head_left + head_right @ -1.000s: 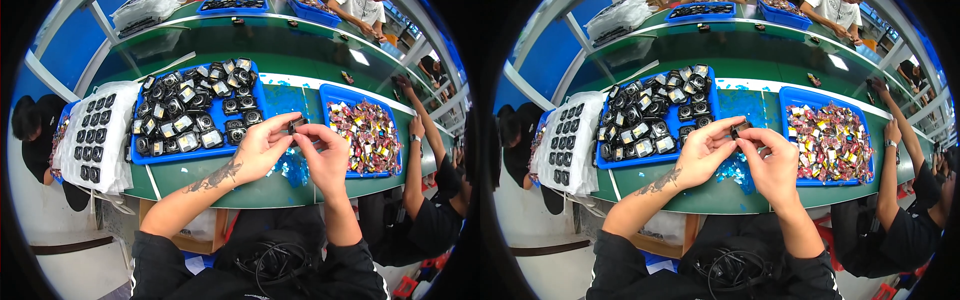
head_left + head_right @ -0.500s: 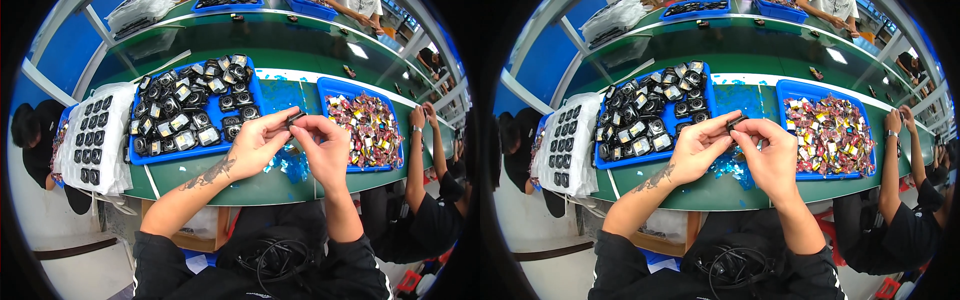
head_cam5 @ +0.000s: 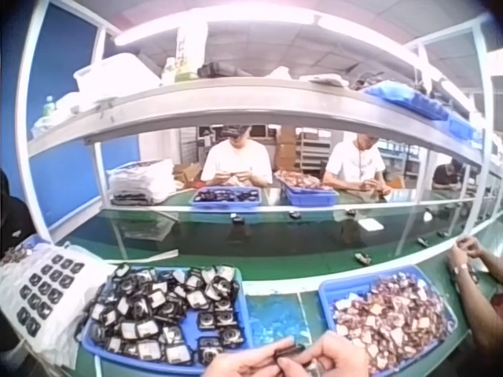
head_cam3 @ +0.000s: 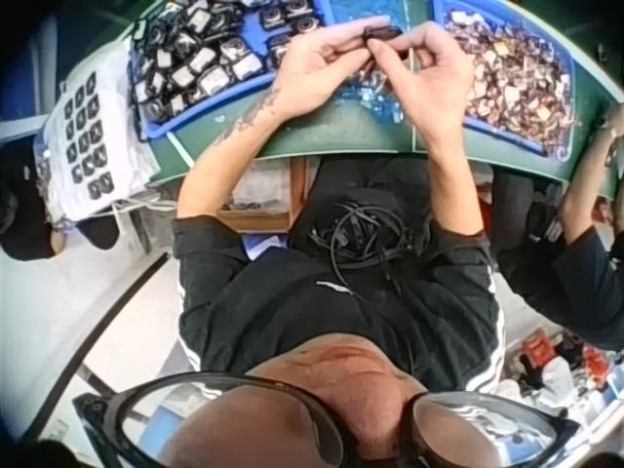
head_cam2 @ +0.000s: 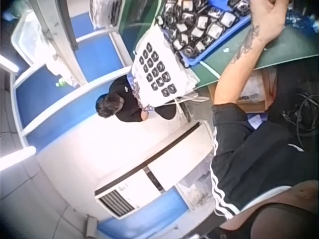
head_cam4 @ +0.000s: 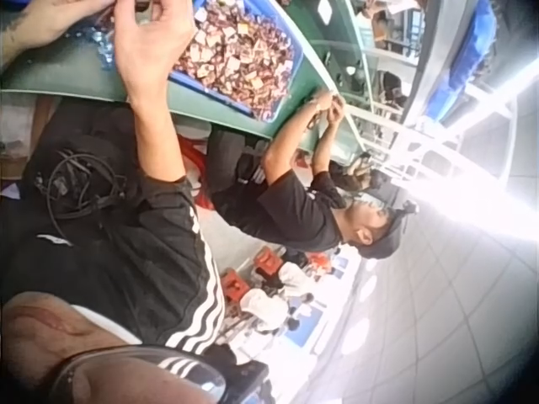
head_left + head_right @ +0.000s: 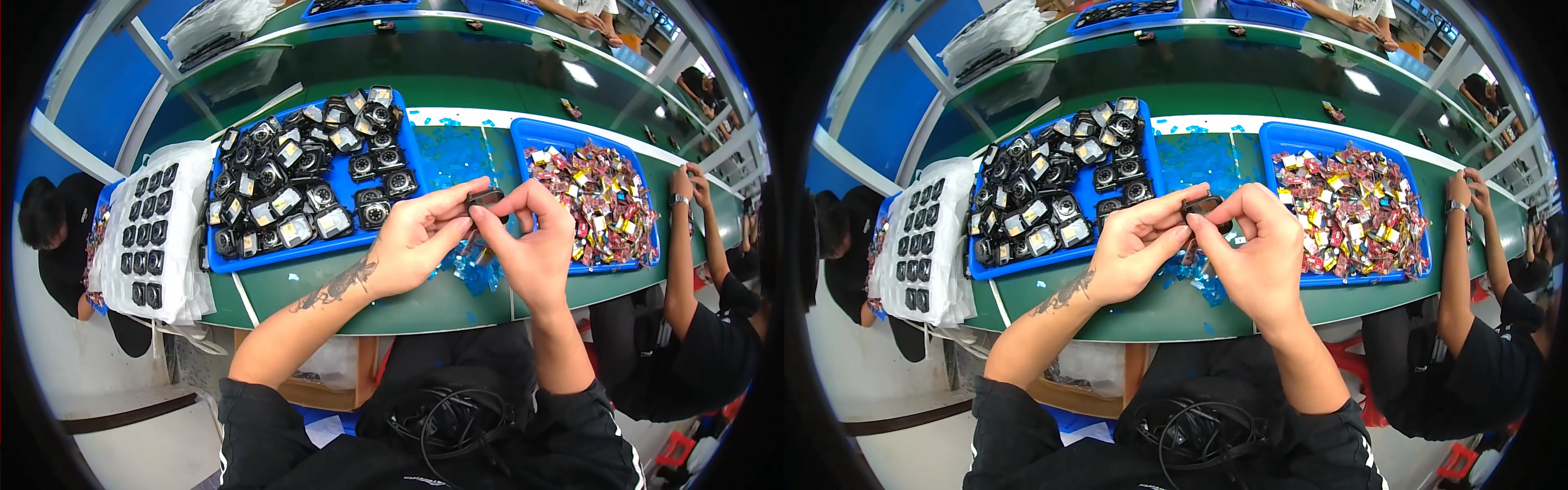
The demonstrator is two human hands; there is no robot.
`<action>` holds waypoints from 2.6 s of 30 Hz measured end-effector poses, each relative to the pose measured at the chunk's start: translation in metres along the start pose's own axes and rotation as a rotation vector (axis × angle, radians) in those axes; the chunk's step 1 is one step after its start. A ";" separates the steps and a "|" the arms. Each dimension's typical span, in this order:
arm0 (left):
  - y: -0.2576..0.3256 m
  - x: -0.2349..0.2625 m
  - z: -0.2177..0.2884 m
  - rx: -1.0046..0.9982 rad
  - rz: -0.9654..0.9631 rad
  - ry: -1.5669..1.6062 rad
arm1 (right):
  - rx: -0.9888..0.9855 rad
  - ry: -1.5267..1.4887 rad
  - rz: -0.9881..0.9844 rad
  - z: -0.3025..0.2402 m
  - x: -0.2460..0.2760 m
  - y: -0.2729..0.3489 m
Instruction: Assembling small electronic sensor or camera modules at a production line.
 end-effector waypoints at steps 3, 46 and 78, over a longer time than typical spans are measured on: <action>0.001 0.001 0.000 -0.001 -0.006 0.018 | 0.105 0.037 0.103 -0.001 -0.005 0.000; -0.002 -0.004 0.006 -0.165 0.131 -0.019 | 0.144 -0.018 0.121 -0.002 0.000 0.022; -0.001 0.000 -0.006 -0.088 0.134 -0.124 | 0.173 -0.042 0.029 0.001 0.006 0.014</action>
Point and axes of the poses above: each hand's wrist, its own y-axis away from the middle knuckle, its own x-axis out of the back of the hand, z = x × y, the point moved 1 cm from there along -y, towards the middle knuckle, and after that the axes turned 10 degrees about z, right-handed, at the moved point
